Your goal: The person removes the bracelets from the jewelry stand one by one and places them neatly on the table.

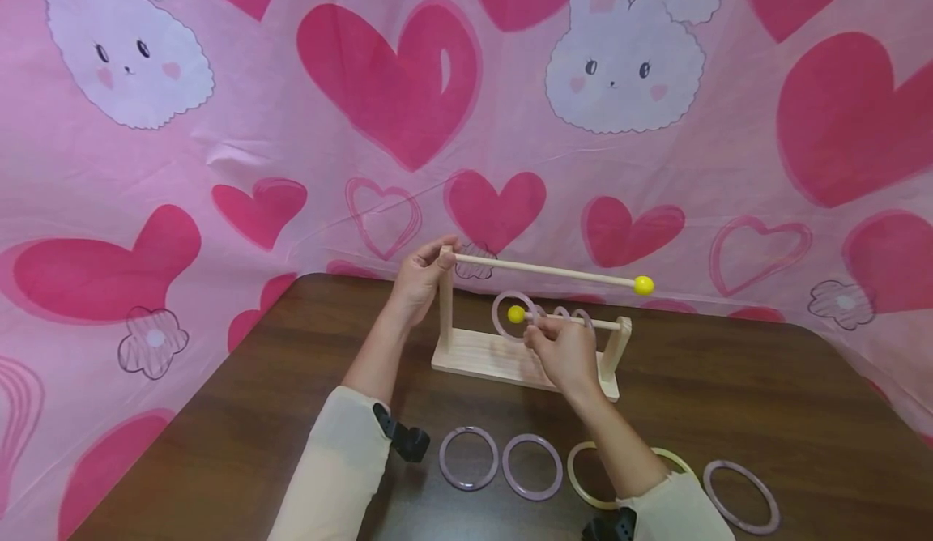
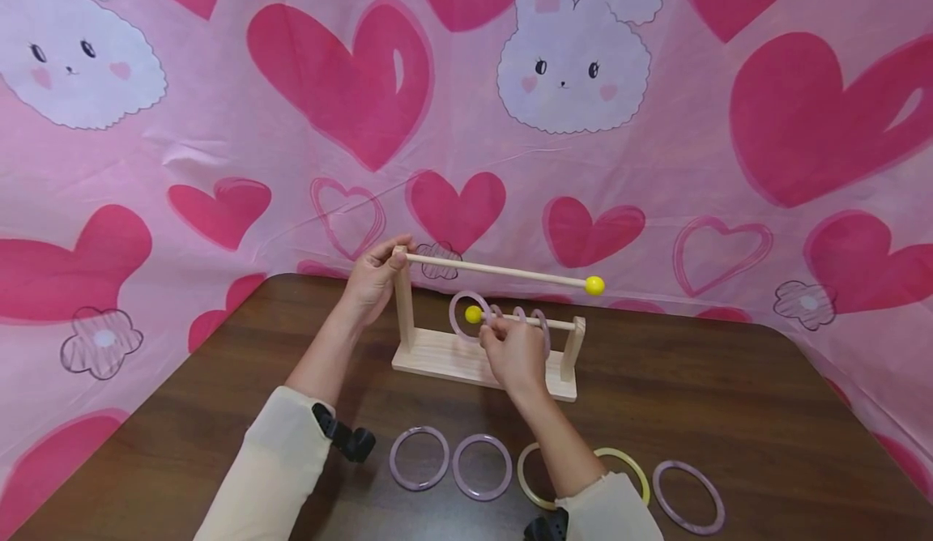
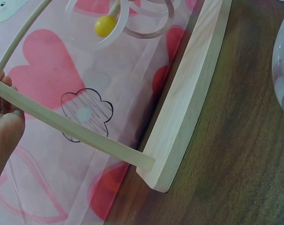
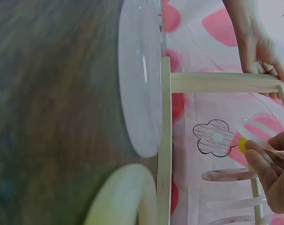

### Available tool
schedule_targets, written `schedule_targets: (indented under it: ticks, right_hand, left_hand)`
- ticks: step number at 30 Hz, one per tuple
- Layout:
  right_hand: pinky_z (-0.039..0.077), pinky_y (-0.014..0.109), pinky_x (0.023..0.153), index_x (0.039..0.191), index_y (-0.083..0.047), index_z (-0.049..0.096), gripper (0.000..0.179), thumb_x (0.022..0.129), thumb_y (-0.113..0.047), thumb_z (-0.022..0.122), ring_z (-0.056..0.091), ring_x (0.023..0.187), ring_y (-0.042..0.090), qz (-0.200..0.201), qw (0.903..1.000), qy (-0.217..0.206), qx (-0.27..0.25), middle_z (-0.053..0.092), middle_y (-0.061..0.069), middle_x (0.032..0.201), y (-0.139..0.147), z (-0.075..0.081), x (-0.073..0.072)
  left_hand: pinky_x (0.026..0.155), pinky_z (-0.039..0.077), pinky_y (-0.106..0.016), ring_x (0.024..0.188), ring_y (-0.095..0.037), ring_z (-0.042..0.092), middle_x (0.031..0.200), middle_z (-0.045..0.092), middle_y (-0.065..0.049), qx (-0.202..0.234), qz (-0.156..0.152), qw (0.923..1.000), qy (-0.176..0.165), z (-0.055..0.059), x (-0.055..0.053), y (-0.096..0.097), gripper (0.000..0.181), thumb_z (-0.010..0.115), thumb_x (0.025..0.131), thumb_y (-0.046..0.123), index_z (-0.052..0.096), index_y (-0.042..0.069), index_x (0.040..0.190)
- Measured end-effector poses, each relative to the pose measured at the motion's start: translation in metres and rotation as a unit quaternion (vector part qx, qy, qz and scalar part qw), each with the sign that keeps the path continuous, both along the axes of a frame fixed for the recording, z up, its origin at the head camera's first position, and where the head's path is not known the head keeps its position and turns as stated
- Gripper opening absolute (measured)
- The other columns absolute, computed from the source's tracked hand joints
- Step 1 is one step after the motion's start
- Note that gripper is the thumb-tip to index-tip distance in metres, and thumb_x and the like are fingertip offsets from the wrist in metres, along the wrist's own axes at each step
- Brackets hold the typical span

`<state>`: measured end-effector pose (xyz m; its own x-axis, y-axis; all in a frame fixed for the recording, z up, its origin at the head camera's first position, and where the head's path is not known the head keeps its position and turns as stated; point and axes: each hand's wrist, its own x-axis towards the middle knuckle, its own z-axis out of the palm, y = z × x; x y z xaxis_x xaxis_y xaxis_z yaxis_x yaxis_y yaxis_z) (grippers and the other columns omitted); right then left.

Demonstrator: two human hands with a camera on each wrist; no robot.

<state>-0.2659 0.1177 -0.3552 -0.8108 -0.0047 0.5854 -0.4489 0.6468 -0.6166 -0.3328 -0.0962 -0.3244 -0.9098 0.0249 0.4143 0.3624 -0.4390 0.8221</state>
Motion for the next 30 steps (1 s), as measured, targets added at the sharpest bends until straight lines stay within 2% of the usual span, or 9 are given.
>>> schedule_targets:
  ticks: [3, 7, 10, 11, 13, 14, 16, 23, 30]
  right_hand:
    - [0.024, 0.045, 0.101, 0.073, -0.004, 0.073, 0.008, 0.077, -0.002, 0.066, 0.066, 0.078, 0.026, 0.006, 0.9999, -0.009, -0.004, 0.067, 0.003, 0.062, -0.001, 0.0, 0.001]
    - [0.022, 0.041, 0.102, 0.074, -0.003, 0.073, 0.009, 0.079, -0.002, 0.066, 0.067, 0.072, 0.023, 0.018, 0.9992, -0.033, -0.017, 0.067, 0.003, 0.061, -0.002, 0.0, 0.003]
    - [0.031, 0.033, 0.099, 0.078, 0.001, 0.072, 0.008, 0.08, 0.0, 0.065, 0.067, 0.061, 0.017, 0.028, 0.9951, -0.075, -0.058, 0.067, 0.006, 0.062, -0.002, 0.0, 0.005]
    - [0.038, 0.029, 0.094, 0.08, 0.003, 0.072, 0.008, 0.081, 0.0, 0.064, 0.066, 0.059, 0.017, 0.033, 0.9922, -0.092, -0.078, 0.067, 0.008, 0.063, -0.002, 0.0, 0.006]
    - [0.051, 0.023, 0.072, 0.083, 0.006, 0.071, 0.009, 0.083, 0.001, 0.063, 0.066, 0.056, 0.016, 0.043, 0.9849, -0.125, -0.113, 0.067, 0.011, 0.064, -0.002, 0.001, 0.007]
    - [0.052, 0.023, 0.062, 0.084, 0.007, 0.07, 0.01, 0.083, 0.001, 0.062, 0.066, 0.057, 0.016, 0.048, 0.9807, -0.139, -0.129, 0.067, 0.012, 0.065, -0.002, 0.002, 0.008]
    - [0.053, 0.025, 0.054, 0.087, 0.01, 0.069, 0.012, 0.085, 0.001, 0.061, 0.066, 0.057, 0.017, 0.057, 0.9718, -0.167, -0.156, 0.067, 0.014, 0.067, -0.002, 0.003, 0.009]
    - [0.053, 0.026, 0.056, 0.095, 0.016, 0.064, 0.019, 0.087, -0.001, 0.06, 0.065, 0.056, 0.013, 0.091, 0.9353, -0.252, -0.231, 0.067, 0.017, 0.069, -0.002, 0.005, 0.014]
    - [0.054, 0.026, 0.058, 0.104, 0.021, 0.057, 0.025, 0.089, 0.001, 0.056, 0.064, 0.058, 0.01, 0.146, 0.8982, -0.298, -0.288, 0.067, 0.013, 0.071, 0.003, 0.005, 0.017]
  left_hand:
    - [0.096, 0.036, -0.029, 0.097, -0.01, 0.057, 0.092, 0.067, 0.005, 0.0, 0.004, 1.0, -0.003, -0.001, 0.0, -0.001, 0.04, 0.077, 0.059, 0.037, 0.069, 0.022, 0.095]
    - [0.095, 0.036, -0.029, 0.097, -0.01, 0.057, 0.091, 0.067, 0.005, -0.001, 0.006, 1.0, -0.007, -0.002, 0.0, -0.002, 0.04, 0.077, 0.058, 0.038, 0.069, 0.024, 0.094]
    - [0.093, 0.036, -0.028, 0.096, -0.009, 0.056, 0.092, 0.067, 0.005, -0.004, 0.002, 1.0, -0.008, -0.002, -0.001, -0.002, 0.039, 0.078, 0.057, 0.039, 0.069, 0.026, 0.093]
    - [0.093, 0.036, -0.028, 0.097, -0.01, 0.056, 0.092, 0.067, 0.005, -0.004, -0.001, 1.0, -0.008, -0.002, -0.002, -0.001, 0.039, 0.078, 0.058, 0.039, 0.069, 0.026, 0.093]
    - [0.093, 0.036, -0.028, 0.097, -0.01, 0.056, 0.092, 0.067, 0.005, -0.004, -0.003, 1.0, -0.008, -0.002, -0.002, -0.001, 0.039, 0.078, 0.058, 0.038, 0.069, 0.026, 0.093]
    - [0.093, 0.036, -0.028, 0.097, -0.01, 0.055, 0.092, 0.067, 0.005, -0.004, -0.003, 1.0, -0.008, -0.002, -0.002, 0.0, 0.039, 0.078, 0.058, 0.038, 0.069, 0.026, 0.093]
    - [0.093, 0.036, -0.028, 0.097, -0.01, 0.055, 0.092, 0.067, 0.004, -0.002, -0.005, 1.0, -0.008, -0.001, -0.003, 0.0, 0.038, 0.078, 0.058, 0.038, 0.069, 0.026, 0.093]
    - [0.092, 0.036, -0.027, 0.097, -0.01, 0.055, 0.092, 0.066, 0.004, -0.002, -0.004, 1.0, -0.006, -0.001, -0.002, 0.0, 0.039, 0.077, 0.058, 0.038, 0.07, 0.025, 0.094]
    - [0.091, 0.037, -0.027, 0.099, -0.011, 0.054, 0.093, 0.066, 0.003, -0.001, -0.005, 1.0, -0.003, -0.001, -0.001, 0.0, 0.041, 0.078, 0.058, 0.038, 0.07, 0.023, 0.095]
